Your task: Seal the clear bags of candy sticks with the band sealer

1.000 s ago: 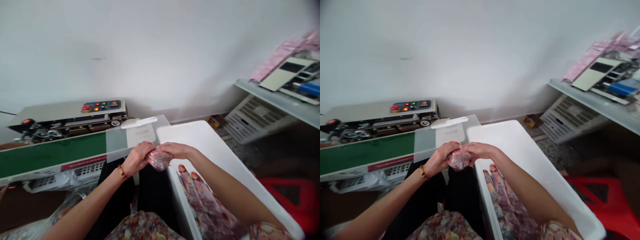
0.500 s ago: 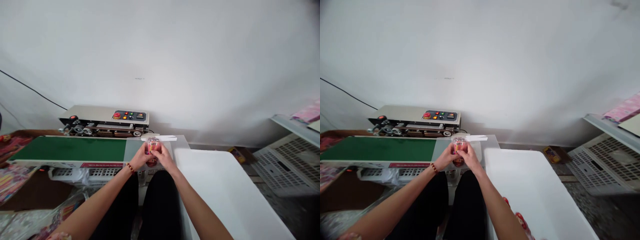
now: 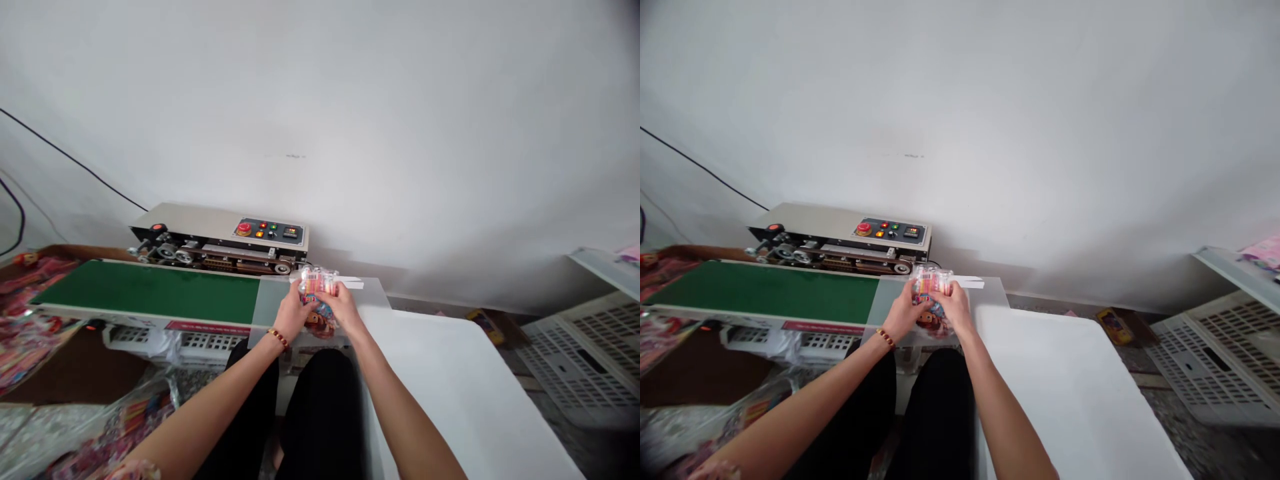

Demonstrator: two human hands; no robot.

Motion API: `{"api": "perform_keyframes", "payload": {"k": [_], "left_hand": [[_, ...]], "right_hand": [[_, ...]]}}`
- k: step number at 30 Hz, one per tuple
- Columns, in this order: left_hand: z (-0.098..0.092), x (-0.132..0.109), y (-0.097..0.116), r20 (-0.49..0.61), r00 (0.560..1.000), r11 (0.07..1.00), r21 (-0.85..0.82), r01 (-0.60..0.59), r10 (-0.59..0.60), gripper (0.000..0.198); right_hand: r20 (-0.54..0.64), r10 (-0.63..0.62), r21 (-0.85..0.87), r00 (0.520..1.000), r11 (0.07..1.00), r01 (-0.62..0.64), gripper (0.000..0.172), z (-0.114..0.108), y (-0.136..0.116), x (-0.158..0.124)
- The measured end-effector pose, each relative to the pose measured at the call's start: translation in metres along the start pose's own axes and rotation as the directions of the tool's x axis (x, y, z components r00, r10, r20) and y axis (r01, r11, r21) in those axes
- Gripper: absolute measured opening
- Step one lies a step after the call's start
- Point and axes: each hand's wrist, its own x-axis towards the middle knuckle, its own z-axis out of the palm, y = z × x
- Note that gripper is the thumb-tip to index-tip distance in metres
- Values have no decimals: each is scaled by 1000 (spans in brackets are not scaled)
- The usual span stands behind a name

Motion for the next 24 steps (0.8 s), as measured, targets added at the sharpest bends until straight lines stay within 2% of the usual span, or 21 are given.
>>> {"api": "perform_keyframes", "payload": {"k": [2, 3, 4, 6, 8, 11, 14, 17, 20, 24], "left_hand": [[3, 4, -4, -127, 988, 954, 295, -43, 84, 75], [4, 5, -6, -131, 978, 906, 412, -96, 163, 69], [5, 5, -8, -85, 966, 849, 501, -172, 246, 62], [5, 4, -15, 101, 923, 725, 590, -356, 371, 52], [2, 2, -22, 253, 876, 637, 608, -474, 410, 51], [-7, 5, -35, 300, 879, 618, 627, -474, 370, 50], [-17, 14, -46, 319, 874, 635, 602, -485, 366, 48], [-21, 24, -51, 326, 848, 632, 565, -530, 419, 47], [-18, 28, -51, 315, 840, 605, 588, -538, 441, 43], [-15, 25, -52, 305, 839, 585, 609, -536, 451, 44]], "right_hand": [[-33, 34, -273, 999, 961, -42, 35, 2, -2, 6], [-55, 41, -410, 998, 910, -60, 36, 4, -3, 8], [-79, 41, -521, 996, 850, -77, 40, 6, -3, 9], [-133, 38, -648, 990, 752, -116, 50, 9, -3, 10], [-163, 44, -679, 986, 720, -144, 63, 9, 0, 9], [-124, 16, -681, 992, 726, -97, 72, 4, 4, 7], [49, -171, -717, 984, 679, 154, 59, -1, 9, 5], [233, -303, -735, 924, 567, 371, 47, 1, 16, 1], [301, -315, -749, 900, 505, 428, 42, 4, 21, -3], [324, -300, -751, 897, 496, 437, 36, 1, 10, 0]]}}
